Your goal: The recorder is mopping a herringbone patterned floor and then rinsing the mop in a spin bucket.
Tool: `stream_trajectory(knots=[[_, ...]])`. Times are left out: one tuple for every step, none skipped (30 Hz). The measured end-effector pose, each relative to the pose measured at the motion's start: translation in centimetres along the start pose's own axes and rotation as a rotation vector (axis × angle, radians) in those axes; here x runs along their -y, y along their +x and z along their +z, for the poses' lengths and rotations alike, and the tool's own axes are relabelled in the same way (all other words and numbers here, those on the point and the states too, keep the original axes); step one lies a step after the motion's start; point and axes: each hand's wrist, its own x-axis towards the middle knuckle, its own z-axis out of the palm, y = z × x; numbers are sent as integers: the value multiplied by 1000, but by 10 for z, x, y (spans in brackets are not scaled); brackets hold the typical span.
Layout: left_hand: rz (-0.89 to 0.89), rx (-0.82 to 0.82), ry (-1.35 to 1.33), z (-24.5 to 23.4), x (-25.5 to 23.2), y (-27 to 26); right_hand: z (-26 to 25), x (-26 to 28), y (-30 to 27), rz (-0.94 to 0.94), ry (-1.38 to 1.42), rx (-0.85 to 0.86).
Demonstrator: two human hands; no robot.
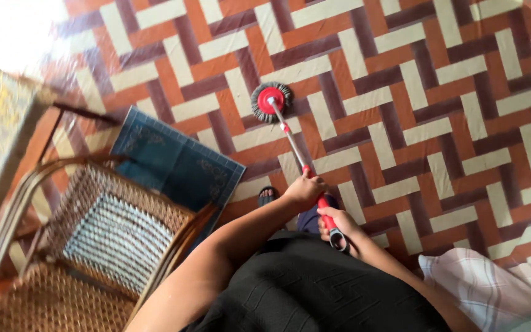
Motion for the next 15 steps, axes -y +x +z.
stream_trajectory(knots=[[16, 12, 7, -2, 12, 14, -2, 9, 9, -11, 19, 2], [15, 36, -30, -2, 23, 29, -5, 18, 18, -9, 14, 0], [13, 60, -66, -3, 34, 45, -8, 28, 28, -7, 10, -2], [22, 68, -61, 3, 47, 61, -6, 43, 33, -14, 21, 0], [55, 97, 77, 10, 61, 78, -4, 58, 39, -70, 3, -8], [88, 120, 215, 16, 74, 100, -3, 77, 44, -128, -19, -17], [96, 122, 221, 19, 88, 121, -11, 93, 58, -136, -13, -16], [199, 69, 327, 23, 101, 145, -20, 112, 71, -147, -2, 61], [303, 15, 433, 26, 114, 170, -29, 133, 83, -159, 9, 138], [303, 14, 438, 17, 120, 194, -32, 157, 92, -162, 7, 141], [277, 47, 474, 6, 125, 218, -35, 181, 100, -152, 46, 171], [251, 85, 503, -2, 127, 238, -38, 201, 105, -137, 89, 198], [251, 88, 503, -31, 120, 262, -40, 227, 106, -135, 92, 198], [304, 112, 521, -59, 114, 283, -42, 249, 108, -128, 84, 213], [357, 136, 539, -86, 108, 302, -43, 270, 110, -122, 75, 227]])
